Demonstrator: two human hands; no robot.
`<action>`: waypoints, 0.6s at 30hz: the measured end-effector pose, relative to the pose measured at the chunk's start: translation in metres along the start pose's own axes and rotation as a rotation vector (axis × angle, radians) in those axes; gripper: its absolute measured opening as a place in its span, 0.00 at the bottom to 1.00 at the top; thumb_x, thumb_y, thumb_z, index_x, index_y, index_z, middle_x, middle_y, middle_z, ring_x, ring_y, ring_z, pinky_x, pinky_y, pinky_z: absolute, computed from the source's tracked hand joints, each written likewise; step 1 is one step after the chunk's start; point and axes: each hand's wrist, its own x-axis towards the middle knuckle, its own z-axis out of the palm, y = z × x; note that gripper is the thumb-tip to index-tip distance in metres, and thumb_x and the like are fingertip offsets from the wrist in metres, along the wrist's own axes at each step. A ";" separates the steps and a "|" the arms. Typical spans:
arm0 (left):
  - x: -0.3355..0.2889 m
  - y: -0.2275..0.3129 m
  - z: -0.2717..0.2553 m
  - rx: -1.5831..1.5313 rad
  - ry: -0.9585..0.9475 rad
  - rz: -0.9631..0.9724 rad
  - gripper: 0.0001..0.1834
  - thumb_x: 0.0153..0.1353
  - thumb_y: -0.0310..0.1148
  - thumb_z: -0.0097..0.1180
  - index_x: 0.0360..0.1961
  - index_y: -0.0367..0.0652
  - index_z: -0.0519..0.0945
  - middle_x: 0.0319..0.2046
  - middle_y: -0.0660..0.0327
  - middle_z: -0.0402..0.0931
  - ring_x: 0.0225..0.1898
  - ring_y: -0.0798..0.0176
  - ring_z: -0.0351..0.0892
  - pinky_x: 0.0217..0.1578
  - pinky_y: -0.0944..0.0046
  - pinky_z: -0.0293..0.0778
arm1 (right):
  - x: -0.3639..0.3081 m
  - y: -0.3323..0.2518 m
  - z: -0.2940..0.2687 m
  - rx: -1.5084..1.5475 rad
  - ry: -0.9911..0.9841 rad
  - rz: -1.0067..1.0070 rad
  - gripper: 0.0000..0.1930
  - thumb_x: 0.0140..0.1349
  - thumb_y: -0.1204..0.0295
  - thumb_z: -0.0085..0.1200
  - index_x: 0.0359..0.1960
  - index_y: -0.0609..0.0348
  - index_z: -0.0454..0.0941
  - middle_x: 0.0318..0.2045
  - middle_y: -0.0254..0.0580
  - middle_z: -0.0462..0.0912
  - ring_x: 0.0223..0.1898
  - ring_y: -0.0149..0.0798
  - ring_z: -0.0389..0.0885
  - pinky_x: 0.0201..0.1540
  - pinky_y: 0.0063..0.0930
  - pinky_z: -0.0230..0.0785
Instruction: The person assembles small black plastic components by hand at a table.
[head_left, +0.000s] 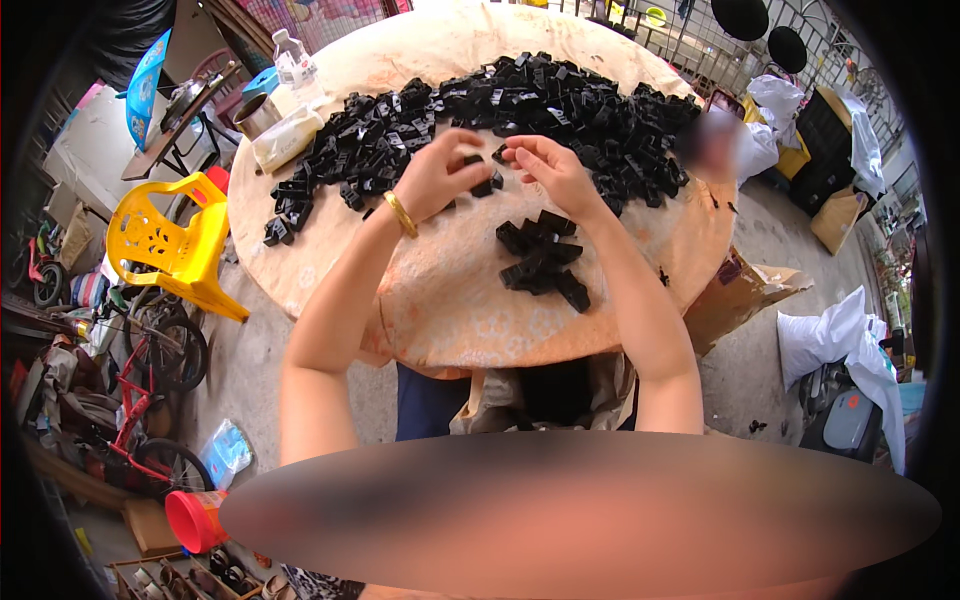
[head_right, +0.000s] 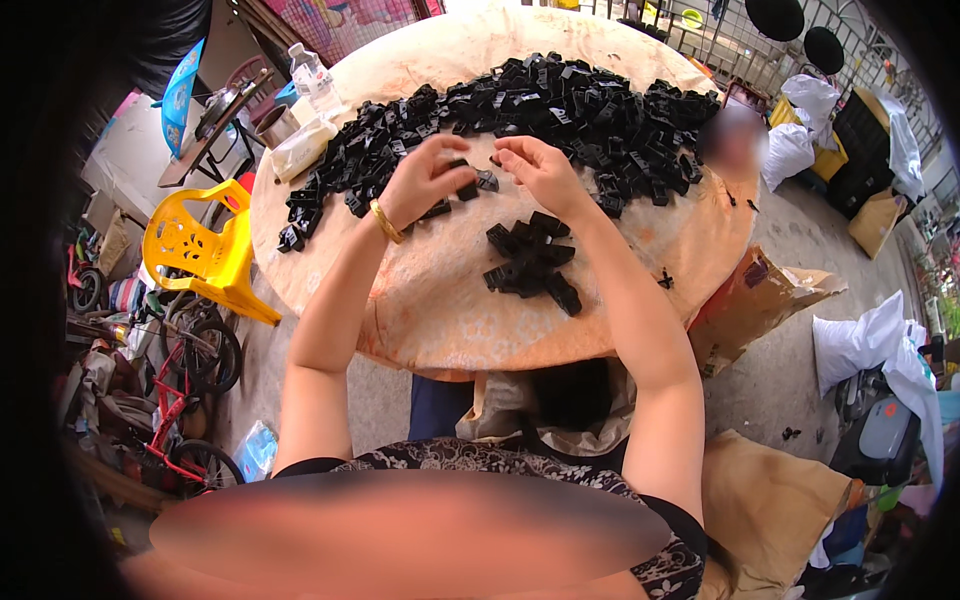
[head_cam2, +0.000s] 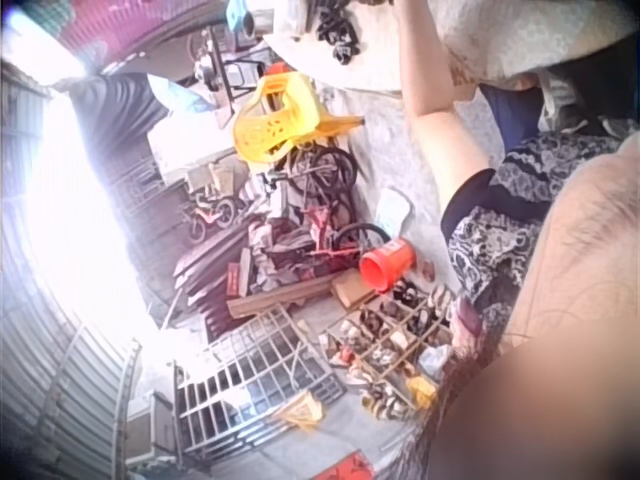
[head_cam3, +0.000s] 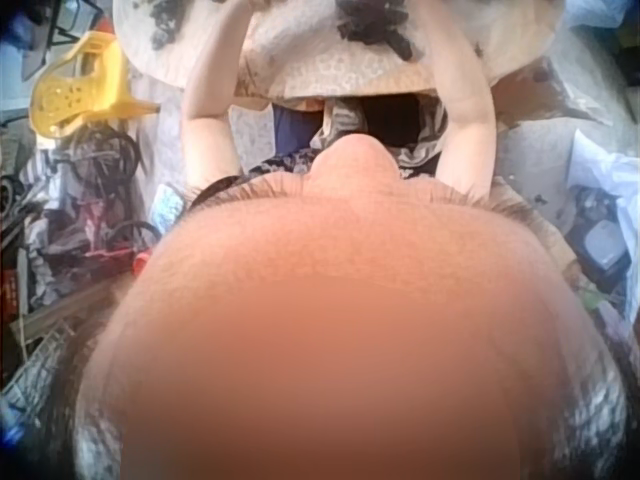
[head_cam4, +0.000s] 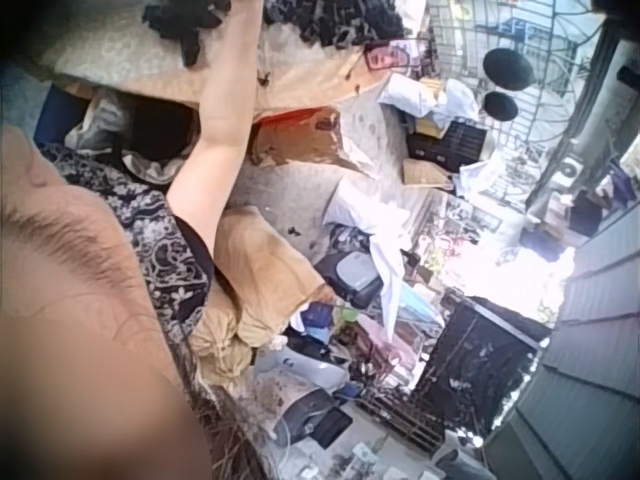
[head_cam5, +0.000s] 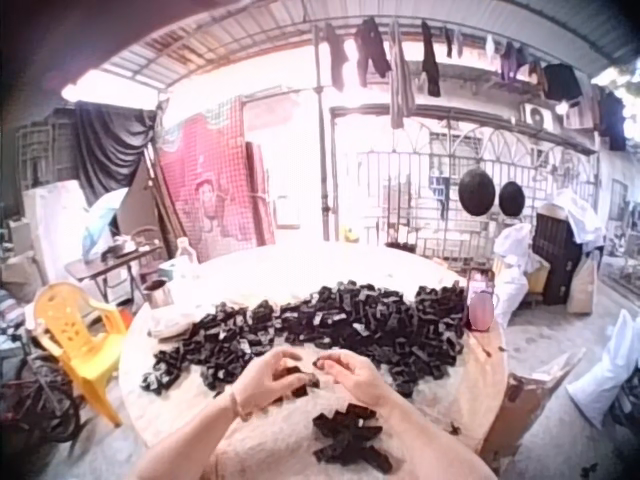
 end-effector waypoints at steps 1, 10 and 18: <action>-0.002 0.004 -0.001 0.250 -0.176 -0.064 0.14 0.54 0.33 0.55 0.40 0.37 0.72 0.29 0.60 0.76 0.29 0.73 0.73 0.29 0.74 0.69 | 0.004 0.010 0.001 -0.245 0.023 -0.112 0.12 0.58 0.71 0.46 0.41 0.63 0.74 0.33 0.40 0.78 0.36 0.30 0.75 0.39 0.21 0.67; -0.005 -0.003 0.007 0.413 -0.433 0.169 0.15 0.52 0.42 0.57 0.34 0.42 0.80 0.23 0.58 0.77 0.23 0.68 0.74 0.29 0.66 0.71 | 0.005 0.020 0.012 -0.767 -0.265 -0.508 0.06 0.49 0.73 0.49 0.25 0.59 0.78 0.28 0.43 0.77 0.34 0.45 0.75 0.41 0.34 0.66; 0.068 -0.043 0.013 1.046 0.068 0.281 0.21 0.44 0.43 0.58 0.35 0.38 0.78 0.31 0.51 0.77 0.32 0.52 0.76 0.36 0.59 0.72 | -0.004 0.007 -0.002 -0.923 -0.034 -0.305 0.07 0.45 0.72 0.53 0.28 0.57 0.78 0.26 0.44 0.76 0.31 0.44 0.75 0.36 0.33 0.68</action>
